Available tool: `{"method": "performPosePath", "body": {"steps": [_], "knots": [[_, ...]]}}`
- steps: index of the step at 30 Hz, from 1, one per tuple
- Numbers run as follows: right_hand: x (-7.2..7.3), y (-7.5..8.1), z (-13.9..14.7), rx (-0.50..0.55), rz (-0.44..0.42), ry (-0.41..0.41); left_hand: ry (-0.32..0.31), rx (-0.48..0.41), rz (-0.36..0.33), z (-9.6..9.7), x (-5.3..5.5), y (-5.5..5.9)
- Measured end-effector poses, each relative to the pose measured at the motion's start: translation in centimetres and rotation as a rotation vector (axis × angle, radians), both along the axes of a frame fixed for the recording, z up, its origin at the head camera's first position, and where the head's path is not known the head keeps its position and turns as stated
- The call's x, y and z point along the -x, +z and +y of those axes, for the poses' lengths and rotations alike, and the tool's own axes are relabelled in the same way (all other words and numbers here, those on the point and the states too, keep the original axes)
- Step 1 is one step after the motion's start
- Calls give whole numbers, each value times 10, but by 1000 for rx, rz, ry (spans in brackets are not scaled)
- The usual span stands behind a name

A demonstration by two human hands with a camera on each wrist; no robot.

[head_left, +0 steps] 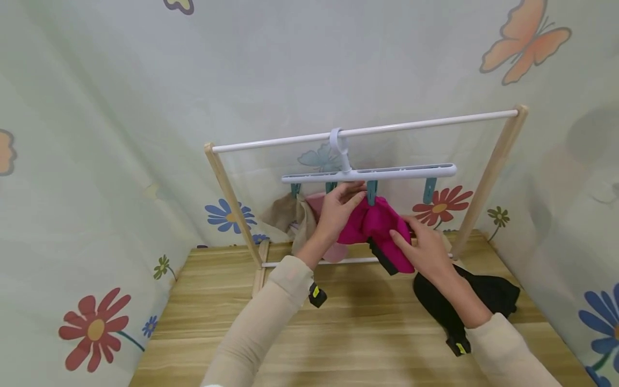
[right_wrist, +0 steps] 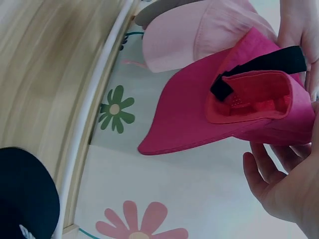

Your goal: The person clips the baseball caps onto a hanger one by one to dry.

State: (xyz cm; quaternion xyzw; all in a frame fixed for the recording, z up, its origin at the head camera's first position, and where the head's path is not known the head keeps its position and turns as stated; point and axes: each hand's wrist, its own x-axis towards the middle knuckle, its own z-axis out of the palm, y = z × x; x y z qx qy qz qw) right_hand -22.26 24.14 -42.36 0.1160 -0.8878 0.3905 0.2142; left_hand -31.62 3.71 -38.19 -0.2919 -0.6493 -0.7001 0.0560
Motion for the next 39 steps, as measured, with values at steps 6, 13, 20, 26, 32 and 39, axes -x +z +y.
{"method": "performPosePath", "body": {"steps": [6,13,20,26,32,39], "knots": [[-2,-7,3,-18,39,-14,-36,-80,43,-4,-3,-5],[-6,-14,7,12,-16,16,-78,-169,99,-15,-10,-10],[-12,-25,14,21,-17,36,-97,-64,147,-29,-26,-15],[-19,-40,20,-2,-33,53,-95,77,235,-40,-46,-14],[-27,-54,24,-69,-43,43,-128,189,337,-47,-71,-9],[-31,-70,28,-95,-18,60,-141,257,458,-48,-67,-36]]}}
